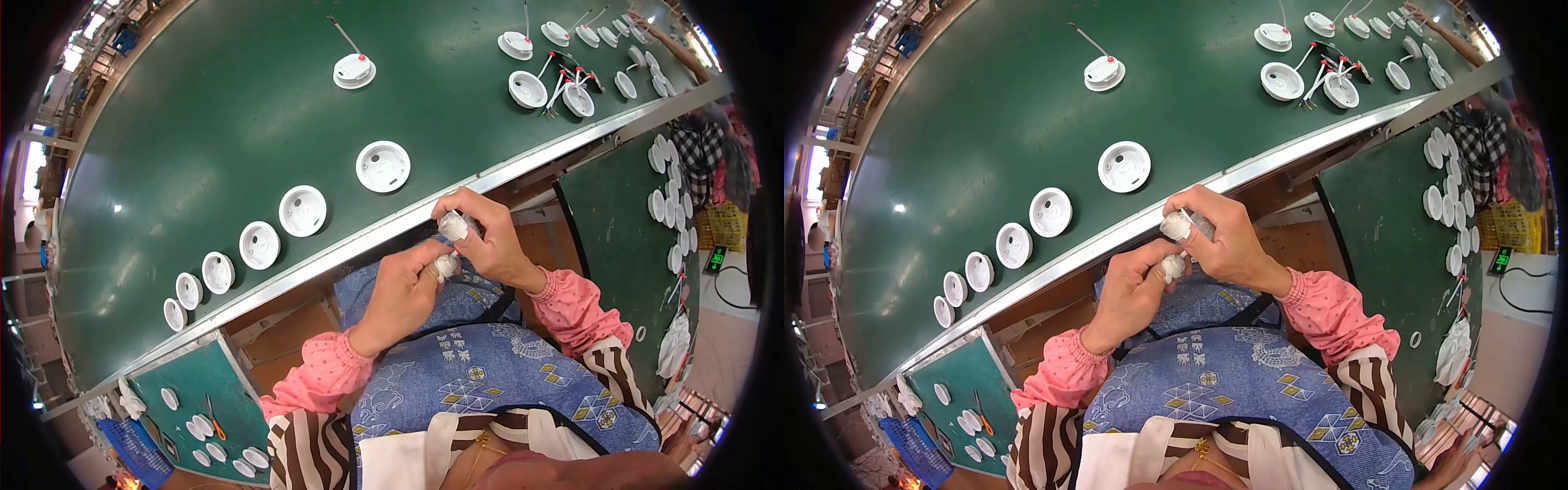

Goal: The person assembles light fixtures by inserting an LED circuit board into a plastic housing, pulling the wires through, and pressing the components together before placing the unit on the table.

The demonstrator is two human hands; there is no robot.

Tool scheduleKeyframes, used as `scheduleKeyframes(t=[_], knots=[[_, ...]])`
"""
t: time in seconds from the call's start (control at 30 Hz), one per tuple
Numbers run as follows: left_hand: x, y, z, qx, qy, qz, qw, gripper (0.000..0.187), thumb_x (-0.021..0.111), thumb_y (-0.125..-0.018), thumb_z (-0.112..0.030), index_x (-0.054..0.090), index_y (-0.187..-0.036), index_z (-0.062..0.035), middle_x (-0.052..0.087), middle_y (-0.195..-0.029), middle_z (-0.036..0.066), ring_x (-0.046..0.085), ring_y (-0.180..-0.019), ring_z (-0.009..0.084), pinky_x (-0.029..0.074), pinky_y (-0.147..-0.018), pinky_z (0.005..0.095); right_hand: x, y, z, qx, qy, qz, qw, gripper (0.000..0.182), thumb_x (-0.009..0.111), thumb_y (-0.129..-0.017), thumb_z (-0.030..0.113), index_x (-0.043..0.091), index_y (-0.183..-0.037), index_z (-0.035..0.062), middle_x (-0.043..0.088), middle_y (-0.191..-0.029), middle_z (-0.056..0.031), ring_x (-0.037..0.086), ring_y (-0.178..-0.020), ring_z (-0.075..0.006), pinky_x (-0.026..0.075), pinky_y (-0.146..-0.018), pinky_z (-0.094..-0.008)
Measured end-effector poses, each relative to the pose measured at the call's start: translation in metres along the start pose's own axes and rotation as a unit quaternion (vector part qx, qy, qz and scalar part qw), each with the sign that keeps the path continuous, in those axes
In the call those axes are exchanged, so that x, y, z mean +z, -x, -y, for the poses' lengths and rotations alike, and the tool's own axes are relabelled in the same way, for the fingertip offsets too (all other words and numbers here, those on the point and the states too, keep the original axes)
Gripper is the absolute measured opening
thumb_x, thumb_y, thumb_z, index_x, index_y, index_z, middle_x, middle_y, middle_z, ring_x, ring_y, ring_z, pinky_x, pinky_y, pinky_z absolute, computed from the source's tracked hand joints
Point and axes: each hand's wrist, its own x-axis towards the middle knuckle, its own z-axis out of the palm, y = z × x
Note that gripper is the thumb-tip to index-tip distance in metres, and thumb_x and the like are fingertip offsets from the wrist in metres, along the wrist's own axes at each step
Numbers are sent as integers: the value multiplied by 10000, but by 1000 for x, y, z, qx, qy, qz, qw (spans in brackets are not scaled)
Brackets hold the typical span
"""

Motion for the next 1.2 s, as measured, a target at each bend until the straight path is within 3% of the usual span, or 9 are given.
scheduleKeyframes(t=[0.13,0.3,0.43,0.57,0.7,0.83,0.9,1.0,1.2], knots=[[0,-8,16,59,4,-19,998,248,461,-922,50,671,-1043,1,638,-780,98,607,-690,153,492,-676,289,2,8,4,101,-94,24,990,320,636,-959,290,639,-1082,-5,626,-952,-64,577,-851,-134,467,-758,-281],[-10,-5,10,24,-14,4,1000,246,463,-939,49,660,-1080,10,660,-872,118,627,-744,183,507,-725,299,-10,2,13,46,45,75,995,552,770,-848,288,583,-1290,13,596,-1127,-119,584,-1039,-215,463,-916,-329],[-28,-12,8,277,-237,-52,930,288,537,-928,12,641,-1194,-24,681,-1028,127,626,-887,190,491,-776,317,-21,4,37,-14,132,71,989,832,839,-710,169,474,-1443,28,532,-1223,-175,541,-1144,-327,439,-1005,-401],[-23,3,-3,126,-89,-55,986,546,621,-869,-27,552,-1411,-24,664,-1145,74,602,-938,89,485,-764,254,-13,11,45,-71,221,33,972,863,814,-641,27,467,-1430,18,518,-1217,-195,533,-1114,-386,439,-992,-447],[-3,6,8,38,165,-18,985,664,711,-942,-89,387,-1511,18,614,-1297,142,647,-1002,143,520,-849,270,-8,7,56,-135,256,49,956,884,791,-630,-40,457,-1445,30,515,-1238,-200,531,-1129,-396,452,-982,-458],[-2,10,9,79,230,-43,969,651,685,-964,-81,354,-1509,51,570,-1369,162,610,-1212,223,508,-1005,330,-26,15,71,-90,139,11,986,694,771,-672,-40,580,-1337,24,541,-1227,-183,553,-1140,-352,482,-954,-437],[3,12,7,75,234,-52,968,631,671,-966,-59,357,-1502,57,555,-1392,174,582,-1270,244,490,-1053,355,-24,24,75,-62,139,-40,988,496,734,-701,-65,649,-1183,11,604,-1049,-154,633,-928,-289,530,-804,-371],[15,11,5,93,164,-77,979,610,647,-956,-6,367,-1494,60,563,-1373,175,595,-1241,232,497,-1037,350,-11,29,57,-99,157,-95,978,330,669,-716,-109,642,-1026,0,588,-876,-131,625,-697,-268,515,-598,-342],[31,10,4,80,82,-175,978,495,588,-941,40,456,-1416,74,628,-1235,154,643,-1094,187,536,-925,319,-2,20,56,-153,286,-119,938,310,625,-687,-149,649,-968,-17,560,-806,-131,579,-629,-277,480,-547,-358]])
